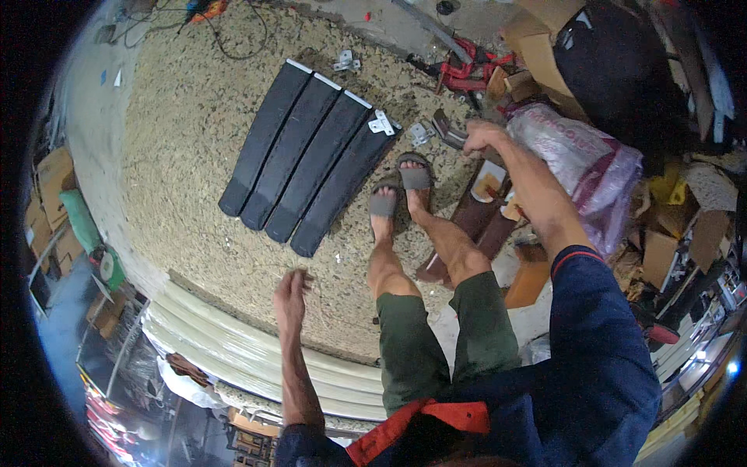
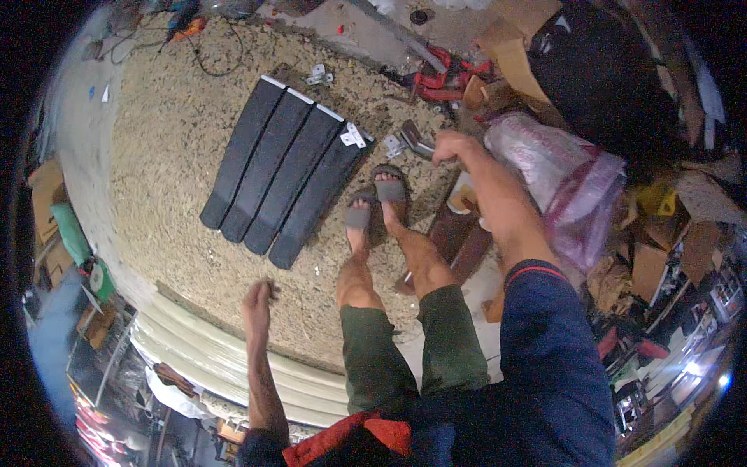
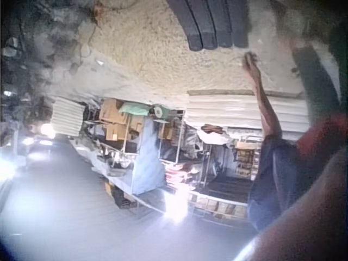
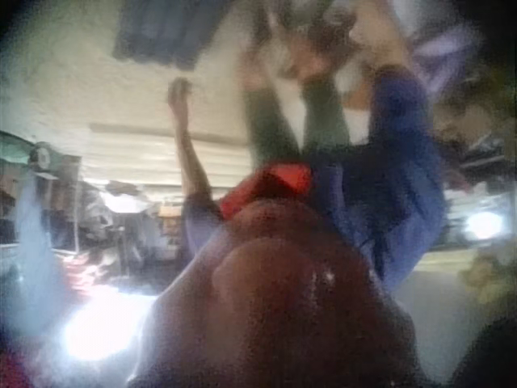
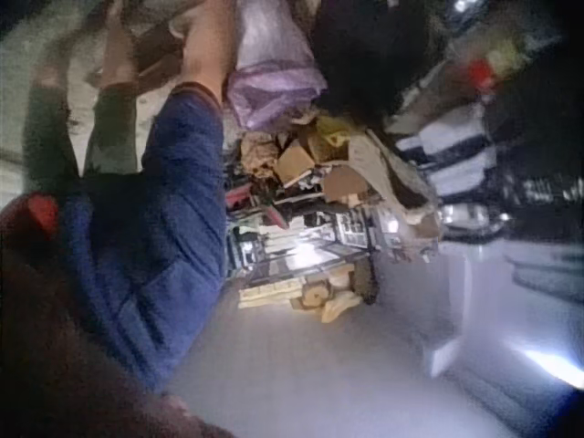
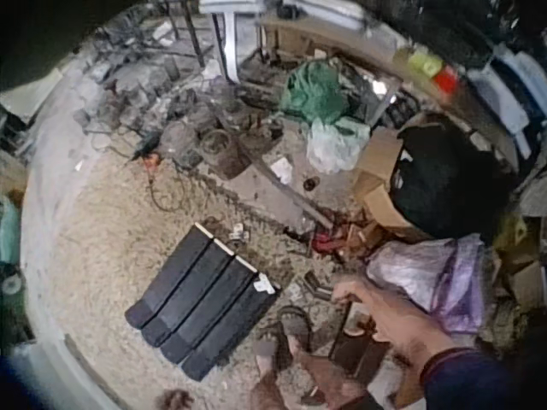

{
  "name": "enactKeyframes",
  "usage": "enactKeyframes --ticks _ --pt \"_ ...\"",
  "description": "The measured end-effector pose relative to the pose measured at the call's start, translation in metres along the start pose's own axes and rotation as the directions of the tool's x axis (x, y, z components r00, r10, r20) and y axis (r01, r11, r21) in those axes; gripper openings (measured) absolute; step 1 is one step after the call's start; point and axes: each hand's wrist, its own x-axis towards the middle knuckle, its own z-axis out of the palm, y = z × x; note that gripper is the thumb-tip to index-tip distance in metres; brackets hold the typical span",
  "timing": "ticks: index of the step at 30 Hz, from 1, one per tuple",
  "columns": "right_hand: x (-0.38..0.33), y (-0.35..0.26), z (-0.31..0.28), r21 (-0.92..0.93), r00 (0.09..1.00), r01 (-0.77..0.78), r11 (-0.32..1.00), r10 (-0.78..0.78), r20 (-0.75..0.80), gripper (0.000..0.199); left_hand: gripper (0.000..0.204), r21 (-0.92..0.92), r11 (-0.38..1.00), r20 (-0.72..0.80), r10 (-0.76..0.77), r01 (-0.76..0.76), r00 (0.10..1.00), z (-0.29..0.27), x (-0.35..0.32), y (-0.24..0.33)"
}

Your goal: The person retrieves a metal bracket from a cluttered pile, then sits on the floor to attach it to a stack of black pads. They use a pen to mark hole positions on the pads and test-fit a curved metal piece over the bracket.

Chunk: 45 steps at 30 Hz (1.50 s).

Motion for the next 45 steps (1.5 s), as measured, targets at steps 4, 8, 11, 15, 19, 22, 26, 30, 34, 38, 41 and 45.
enactKeyframes --ticks 4,8,11,15,19,22,26,30,34,38,41,45 --pt "0.099 0.058 0.010 -0.054 0.966 -0.045 0.998 0.057 0.253 0.052 0.032 0.000 0.983 0.094 0.183 -0.184 0.979 0.057 0.159 0.047" --pt "0.149 0.101 0.023 -0.106 0.972 0.011 0.994 0.014 0.234 0.064 0.031 -0.102 0.935 0.238 0.355 -0.340 0.904 0.155 0.281 0.087" --pt "0.146 0.101 0.026 -0.265 0.983 0.078 0.961 -0.029 0.183 0.067 0.030 -0.150 0.885 0.302 0.465 -0.440 0.832 0.236 0.336 0.110" --pt "0.099 0.070 -0.001 -0.236 0.940 0.082 0.968 -0.153 -0.303 0.063 0.027 -0.202 0.804 0.409 0.588 -0.559 0.697 0.313 0.365 0.146" --pt "0.054 -0.005 -0.028 0.104 0.463 0.803 0.587 -0.505 -0.728 0.058 0.036 -0.510 0.612 0.347 0.790 -0.605 0.506 0.336 0.360 0.184" --pt "0.055 -0.079 -0.033 0.249 0.518 0.798 0.549 -0.411 -0.750 0.042 0.030 -0.729 0.501 0.274 0.838 -0.467 0.471 0.323 0.354 0.193" --pt "0.082 -0.132 -0.053 0.441 0.558 0.829 0.344 -0.452 -0.697 0.025 0.046 -0.566 0.596 0.313 0.795 -0.570 0.520 0.272 0.387 0.176" --pt "0.127 -0.139 -0.126 0.334 0.540 0.810 0.482 -0.390 -0.746 0.026 0.060 0.082 0.500 0.195 0.841 -0.862 0.505 0.214 0.518 0.203" --pt "0.198 -0.122 -0.248 0.111 0.453 0.658 0.745 -0.274 -0.848 0.036 0.106 0.753 0.429 0.188 0.585 -0.499 0.789 0.196 0.628 0.213" --pt "0.272 -0.094 -0.361 -0.113 0.280 0.428 0.897 -0.251 -0.927 0.032 0.131 0.781 0.497 0.118 0.478 -0.378 0.870 0.211 0.667 0.208" --pt "0.321 -0.096 -0.438 0.101 0.377 0.435 0.895 -0.079 -0.923 0.039 0.129 0.817 0.451 0.074 0.538 -0.361 0.840 0.218 0.667 0.198" --pt "0.388 -0.109 -0.503 -0.076 0.173 0.176 0.981 -0.107 -0.979 0.041 0.131 0.818 0.446 0.035 0.591 -0.363 0.806 0.226 0.665 0.194"
